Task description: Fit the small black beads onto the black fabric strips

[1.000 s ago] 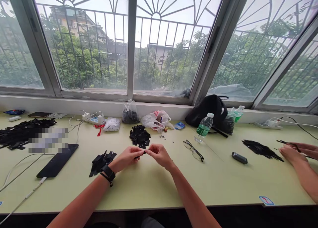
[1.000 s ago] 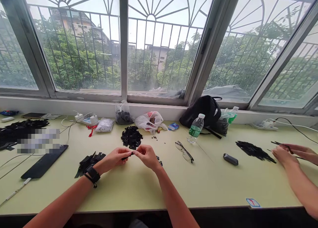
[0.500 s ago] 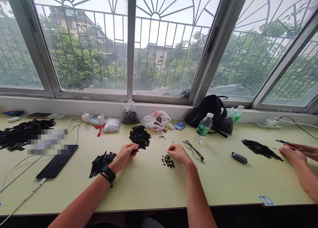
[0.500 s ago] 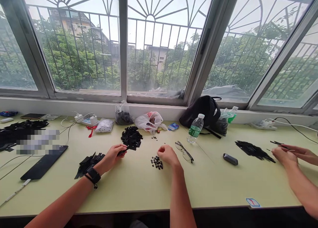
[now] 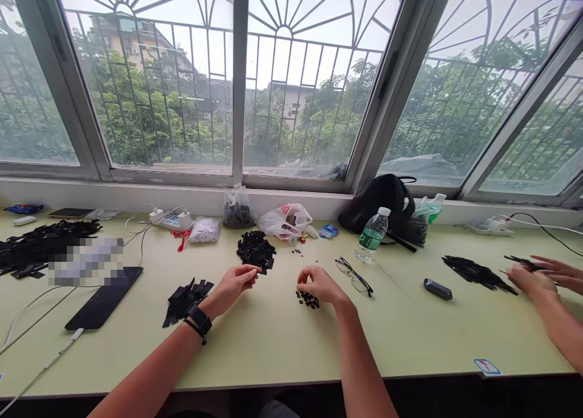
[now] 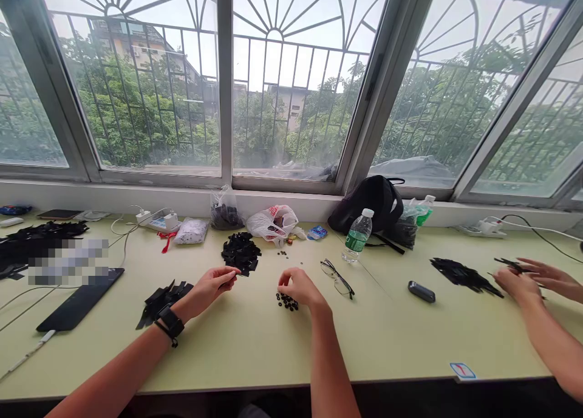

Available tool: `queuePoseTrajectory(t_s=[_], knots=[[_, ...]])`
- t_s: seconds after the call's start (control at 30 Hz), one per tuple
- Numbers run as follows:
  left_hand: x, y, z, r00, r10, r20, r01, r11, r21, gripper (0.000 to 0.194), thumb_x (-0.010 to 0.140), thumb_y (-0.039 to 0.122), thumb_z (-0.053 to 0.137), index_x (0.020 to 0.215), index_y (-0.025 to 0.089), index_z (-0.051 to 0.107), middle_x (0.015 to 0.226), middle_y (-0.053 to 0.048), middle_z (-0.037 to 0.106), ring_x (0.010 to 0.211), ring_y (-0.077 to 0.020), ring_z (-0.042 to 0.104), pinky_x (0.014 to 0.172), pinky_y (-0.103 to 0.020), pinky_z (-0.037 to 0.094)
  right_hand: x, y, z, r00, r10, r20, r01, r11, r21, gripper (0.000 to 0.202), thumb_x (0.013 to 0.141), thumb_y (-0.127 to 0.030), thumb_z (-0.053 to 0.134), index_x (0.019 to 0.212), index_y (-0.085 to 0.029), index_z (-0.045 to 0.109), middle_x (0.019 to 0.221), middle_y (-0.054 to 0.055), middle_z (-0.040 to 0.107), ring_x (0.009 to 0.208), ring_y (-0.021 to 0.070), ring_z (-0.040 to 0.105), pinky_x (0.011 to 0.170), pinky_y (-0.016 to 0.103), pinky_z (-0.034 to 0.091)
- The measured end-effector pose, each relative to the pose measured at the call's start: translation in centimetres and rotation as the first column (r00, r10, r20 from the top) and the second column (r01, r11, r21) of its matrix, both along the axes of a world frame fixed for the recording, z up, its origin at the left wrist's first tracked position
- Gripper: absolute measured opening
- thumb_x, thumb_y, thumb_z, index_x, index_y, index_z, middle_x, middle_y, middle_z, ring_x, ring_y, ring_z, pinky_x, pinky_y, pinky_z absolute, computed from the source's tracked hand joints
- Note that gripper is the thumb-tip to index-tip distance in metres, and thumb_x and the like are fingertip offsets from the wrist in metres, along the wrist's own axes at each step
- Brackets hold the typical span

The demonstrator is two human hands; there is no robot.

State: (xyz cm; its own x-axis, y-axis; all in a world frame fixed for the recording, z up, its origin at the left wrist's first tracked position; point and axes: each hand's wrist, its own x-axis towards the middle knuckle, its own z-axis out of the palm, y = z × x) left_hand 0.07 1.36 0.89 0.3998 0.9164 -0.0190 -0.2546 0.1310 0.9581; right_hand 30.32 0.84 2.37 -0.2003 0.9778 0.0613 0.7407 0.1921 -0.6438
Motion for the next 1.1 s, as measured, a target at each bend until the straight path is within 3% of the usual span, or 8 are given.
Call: queuePoseTrajectory(t_s=[0.27,0.4,0.6,0.8,0.97,1.1], knots=[[0.1,-0.6,0.5,0.999,-0.021,-0.045,0.023,0.998,0.055,0.038,0.076,0.031,0.083,0.111,0.016,0.078,0.1,-0.01,0.076,0.094,-0.0182,0.065,0.086,-0.027,0.046,-0.3,0.3,-1.0,1.0,0.002,0.009,-0.002,1.0,0.017,0.009,0.076,-0.023,0.065,0.081,-0.017,0.07,0.084,0.006,0.069,0.069,0.0162,0.06,0.061,0.026,0.043],[0.0,-0.6,0.3,0.997,-0.017,-0.071,0.023,0.997,0.075,0.039,0.076,0.033,0.083,0.11,0.016,0.078,0.105,-0.013,0.077,0.1,-0.0217,0.068,0.09,-0.029,0.047,-0.9,0.2,-1.3,1.0,0.012,-0.001,-0.012,0.999,0.042,0.006,0.081,-0.023,0.063,0.083,-0.018,0.066,0.09,0.007,0.068,0.078,0.0186,0.061,0.068,0.028,0.046],[0.1,-0.5,0.0,0.994,-0.003,-0.11,0.014,0.996,0.094,0.039,0.076,0.036,0.083,0.109,0.015,0.078,0.109,-0.014,0.077,0.104,-0.0234,0.069,0.092,-0.031,0.048,-2.1,0.3,-1.2,0.999,0.053,-0.004,-0.051,0.979,0.198,0.007,0.088,-0.025,0.058,0.082,-0.021,0.059,0.089,0.006,0.064,0.088,0.0215,0.057,0.076,0.032,0.045],[0.2,-0.7,0.1,0.989,-0.003,-0.148,0.02,0.993,0.112,0.042,0.072,0.036,0.085,0.108,0.015,0.078,0.107,-0.014,0.078,0.101,-0.0244,0.07,0.091,-0.033,0.05,-5.4,-0.3,-0.6,0.961,0.174,-0.215,-0.124,0.965,0.229,0.011,0.094,-0.031,0.051,0.088,-0.022,0.053,0.079,0.0,0.057,0.068,0.0159,0.05,0.062,0.028,0.041],[0.5,-0.7,0.0,0.989,0.029,-0.143,-0.006,0.987,0.16,0.044,0.067,0.036,0.088,0.104,0.013,0.079,0.101,-0.014,0.079,0.096,-0.0259,0.071,0.089,-0.035,0.052,-9.3,-0.9,-0.4,0.851,0.302,-0.429,-0.17,0.932,0.32,0.013,0.091,-0.034,0.061,0.092,-0.022,0.055,0.084,0.0,0.058,0.074,0.016,0.054,0.069,0.029,0.046],[0.7,-0.9,0.2,0.987,0.041,-0.155,-0.012,0.983,0.183,0.047,0.066,0.04,0.088,0.103,0.012,0.078,0.093,-0.013,0.079,0.087,-0.0255,0.072,0.078,-0.033,0.053,-10.7,-0.9,-1.1,0.827,0.315,-0.465,-0.172,0.93,0.324,0.015,0.089,-0.034,0.064,0.088,-0.022,0.056,0.081,0.0,0.059,0.072,0.0157,0.055,0.069,0.029,0.046]])
